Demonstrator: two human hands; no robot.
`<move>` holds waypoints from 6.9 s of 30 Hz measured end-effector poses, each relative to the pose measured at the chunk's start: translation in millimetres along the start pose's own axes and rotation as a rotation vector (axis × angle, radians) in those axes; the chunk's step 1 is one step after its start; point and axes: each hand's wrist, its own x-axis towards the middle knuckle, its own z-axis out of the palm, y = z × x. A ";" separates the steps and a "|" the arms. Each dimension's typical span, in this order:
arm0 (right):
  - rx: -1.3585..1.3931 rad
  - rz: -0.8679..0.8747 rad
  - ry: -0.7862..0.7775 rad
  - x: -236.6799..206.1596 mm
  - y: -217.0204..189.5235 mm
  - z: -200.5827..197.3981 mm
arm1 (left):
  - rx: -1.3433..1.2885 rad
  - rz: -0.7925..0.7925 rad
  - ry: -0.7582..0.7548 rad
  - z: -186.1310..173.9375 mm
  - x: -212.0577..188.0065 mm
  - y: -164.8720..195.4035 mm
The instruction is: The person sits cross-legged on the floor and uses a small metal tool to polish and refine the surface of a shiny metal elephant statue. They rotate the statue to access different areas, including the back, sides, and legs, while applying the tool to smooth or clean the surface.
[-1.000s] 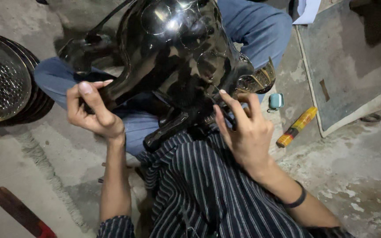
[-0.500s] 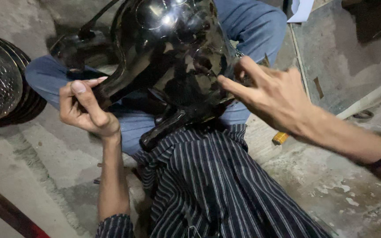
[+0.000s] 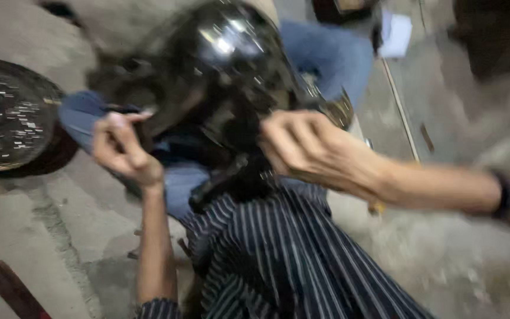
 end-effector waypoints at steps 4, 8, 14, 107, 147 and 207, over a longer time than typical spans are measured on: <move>0.860 0.604 -0.030 -24.0 2.1 -1.4 | -0.151 -0.029 0.037 2.3 5.0 2.3; 1.366 1.147 0.054 -26.1 -17.1 4.5 | -0.080 -0.092 0.030 3.6 8.8 9.2; 1.589 1.296 0.282 -9.1 -28.7 5.7 | -0.039 -0.092 0.028 2.9 16.0 17.0; 0.279 -0.538 -0.755 253.6 94.5 -33.3 | -0.096 -0.159 0.074 -5.5 23.4 15.6; 0.251 -0.436 -1.062 280.4 124.3 -15.9 | -0.088 -0.173 0.063 -7.2 28.0 22.9; 2.226 1.446 0.537 -55.0 -36.7 153.4 | -0.182 -0.340 0.063 4.2 25.0 30.3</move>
